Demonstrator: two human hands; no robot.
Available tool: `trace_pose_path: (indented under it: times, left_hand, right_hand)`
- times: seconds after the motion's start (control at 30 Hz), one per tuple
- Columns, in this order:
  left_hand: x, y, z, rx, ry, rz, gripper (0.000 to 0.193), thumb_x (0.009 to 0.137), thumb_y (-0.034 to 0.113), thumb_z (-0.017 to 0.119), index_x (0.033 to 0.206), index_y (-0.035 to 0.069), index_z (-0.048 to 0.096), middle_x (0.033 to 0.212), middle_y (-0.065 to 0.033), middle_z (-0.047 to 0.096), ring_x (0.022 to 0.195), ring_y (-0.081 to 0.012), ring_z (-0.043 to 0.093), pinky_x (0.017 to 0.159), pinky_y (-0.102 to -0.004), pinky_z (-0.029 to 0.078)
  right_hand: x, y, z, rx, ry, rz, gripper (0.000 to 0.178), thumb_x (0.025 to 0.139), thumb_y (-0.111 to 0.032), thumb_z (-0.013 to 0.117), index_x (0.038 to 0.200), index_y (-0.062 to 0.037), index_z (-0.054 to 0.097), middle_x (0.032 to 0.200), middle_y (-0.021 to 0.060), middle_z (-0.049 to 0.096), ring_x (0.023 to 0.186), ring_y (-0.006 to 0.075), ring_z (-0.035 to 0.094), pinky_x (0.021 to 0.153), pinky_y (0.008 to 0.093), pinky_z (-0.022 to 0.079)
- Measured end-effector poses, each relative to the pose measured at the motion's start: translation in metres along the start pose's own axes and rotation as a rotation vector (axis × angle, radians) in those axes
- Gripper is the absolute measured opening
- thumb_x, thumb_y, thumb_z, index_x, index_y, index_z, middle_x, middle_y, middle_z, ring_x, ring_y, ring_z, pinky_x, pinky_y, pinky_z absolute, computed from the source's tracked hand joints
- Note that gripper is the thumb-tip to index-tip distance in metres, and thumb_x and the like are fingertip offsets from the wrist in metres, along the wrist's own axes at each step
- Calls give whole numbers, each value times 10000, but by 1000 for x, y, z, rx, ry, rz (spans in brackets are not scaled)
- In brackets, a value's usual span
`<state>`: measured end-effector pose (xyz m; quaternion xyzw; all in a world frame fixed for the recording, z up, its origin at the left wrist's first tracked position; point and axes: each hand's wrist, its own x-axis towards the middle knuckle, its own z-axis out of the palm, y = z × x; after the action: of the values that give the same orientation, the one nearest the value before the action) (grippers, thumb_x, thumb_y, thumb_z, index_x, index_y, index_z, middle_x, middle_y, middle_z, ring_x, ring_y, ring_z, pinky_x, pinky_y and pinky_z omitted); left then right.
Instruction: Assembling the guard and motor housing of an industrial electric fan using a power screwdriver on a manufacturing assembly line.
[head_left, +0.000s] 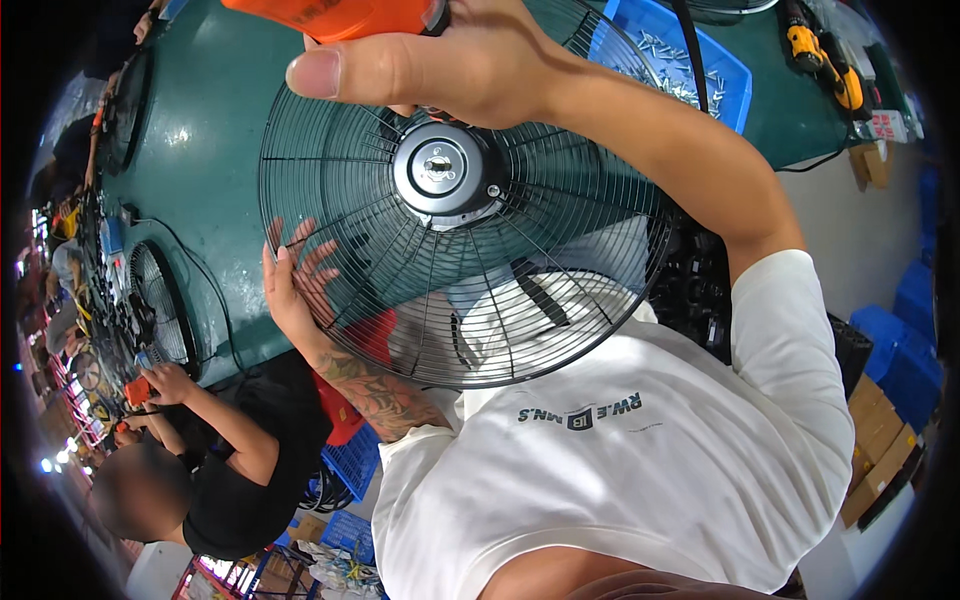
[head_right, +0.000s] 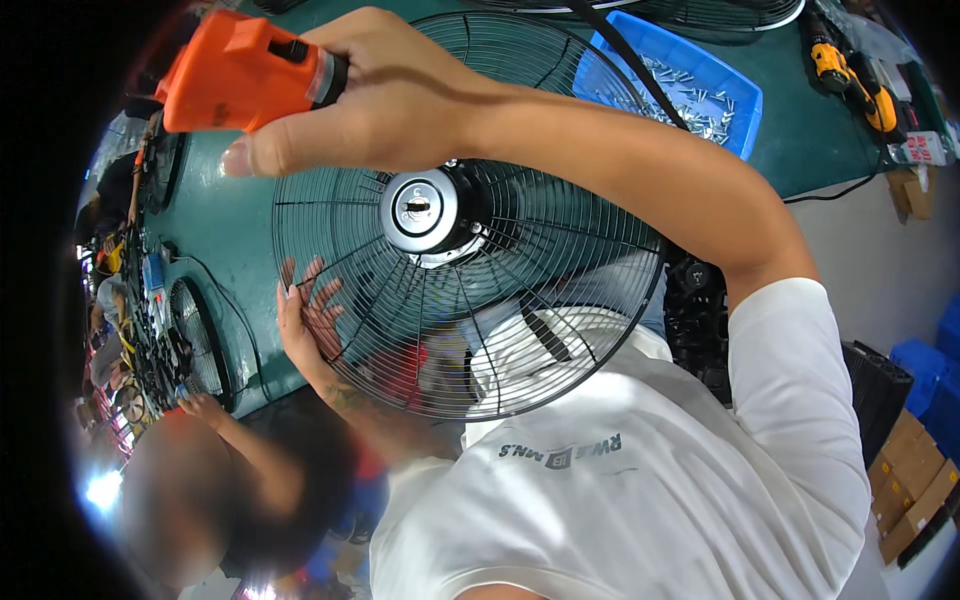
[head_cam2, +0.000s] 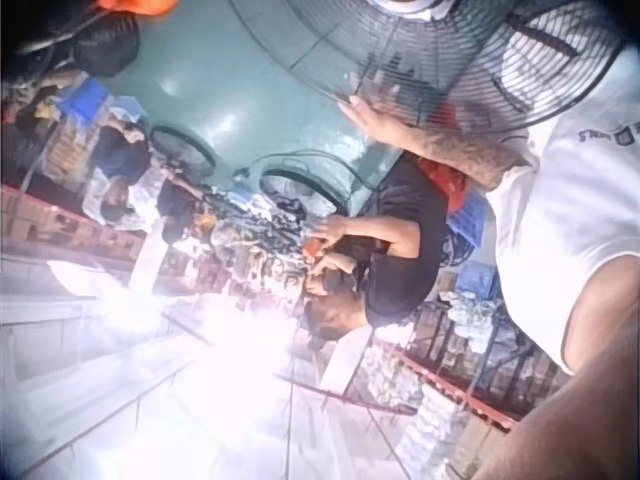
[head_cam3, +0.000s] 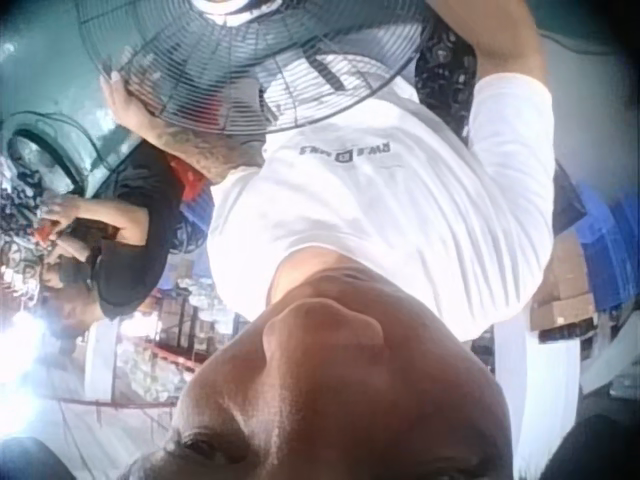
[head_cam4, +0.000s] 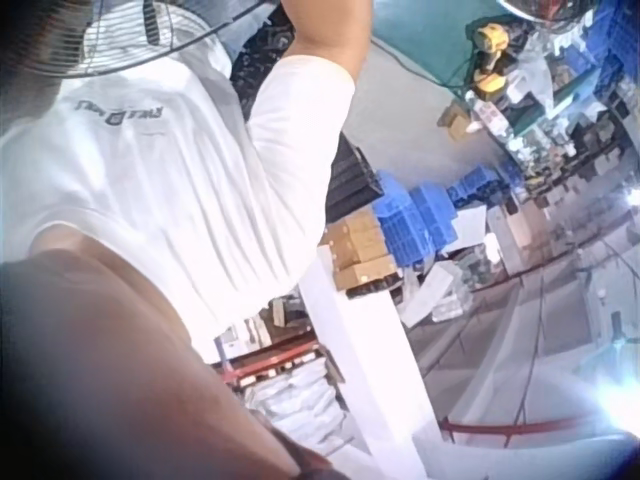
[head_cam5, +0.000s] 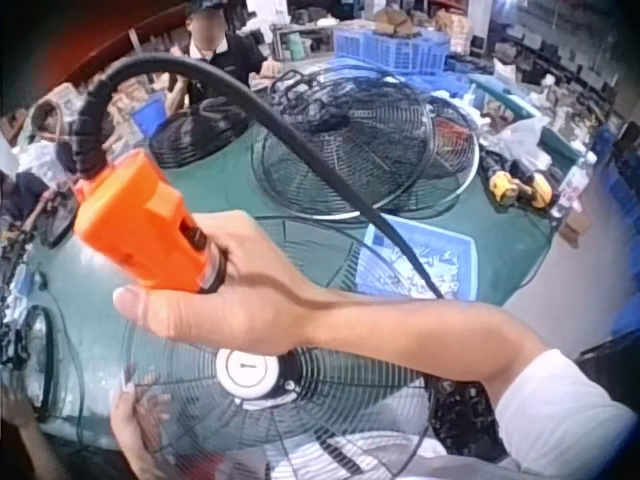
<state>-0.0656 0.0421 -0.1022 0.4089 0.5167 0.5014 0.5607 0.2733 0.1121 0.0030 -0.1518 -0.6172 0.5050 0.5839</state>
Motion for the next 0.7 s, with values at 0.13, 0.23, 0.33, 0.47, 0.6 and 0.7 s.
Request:
trace_pose_path:
  times: [0.13,0.23,0.33,0.47,0.6,0.7]
  left_hand:
    - [1,-1,-2,1,-20,-10,496,1086,191,453,1511,-48,361,1271,-272,636,899,-288,736,602,-290,626]
    - [2,-1,-4,5,-33,-12,514,1080,194,457,1526,-31,339,1297,-276,624,912,-283,734,613,-294,634]
    - [1,-1,-3,-3,-28,-14,516,1076,183,455,1529,-32,332,1297,-279,623,913,-287,734,612,-297,634]
    - [0,-2,-2,-23,-18,-10,534,1061,197,478,1515,-53,349,1272,-287,632,902,-311,737,592,-303,626]
    - [-1,0,-4,-69,43,-35,583,1037,256,514,1504,-58,362,1280,-295,627,892,-325,739,585,-309,622]
    - [-3,-2,-10,-59,-50,-212,599,1003,273,507,1480,-66,380,1218,-306,659,862,-343,747,591,-325,629]
  right_hand:
    - [-2,-4,3,11,-16,52,307,899,-332,765,910,-56,631,756,-14,589,651,72,544,591,258,429]
    - [-1,-5,3,5,-21,78,308,903,-332,764,907,-51,639,744,-12,591,632,73,548,576,256,428]
    - [-1,-5,3,3,-30,104,309,907,-332,763,905,-45,648,731,-9,593,614,74,552,562,254,426]
    - [-2,-2,4,-14,-43,158,311,911,-333,761,901,-39,659,714,-6,595,590,75,556,543,252,425]
    - [7,-3,13,-61,-73,245,315,916,-333,759,897,-32,671,698,-3,597,566,76,561,524,250,423]
    - [23,-13,16,-135,-81,286,318,920,-333,758,894,-26,679,685,-1,598,548,77,565,510,249,422]
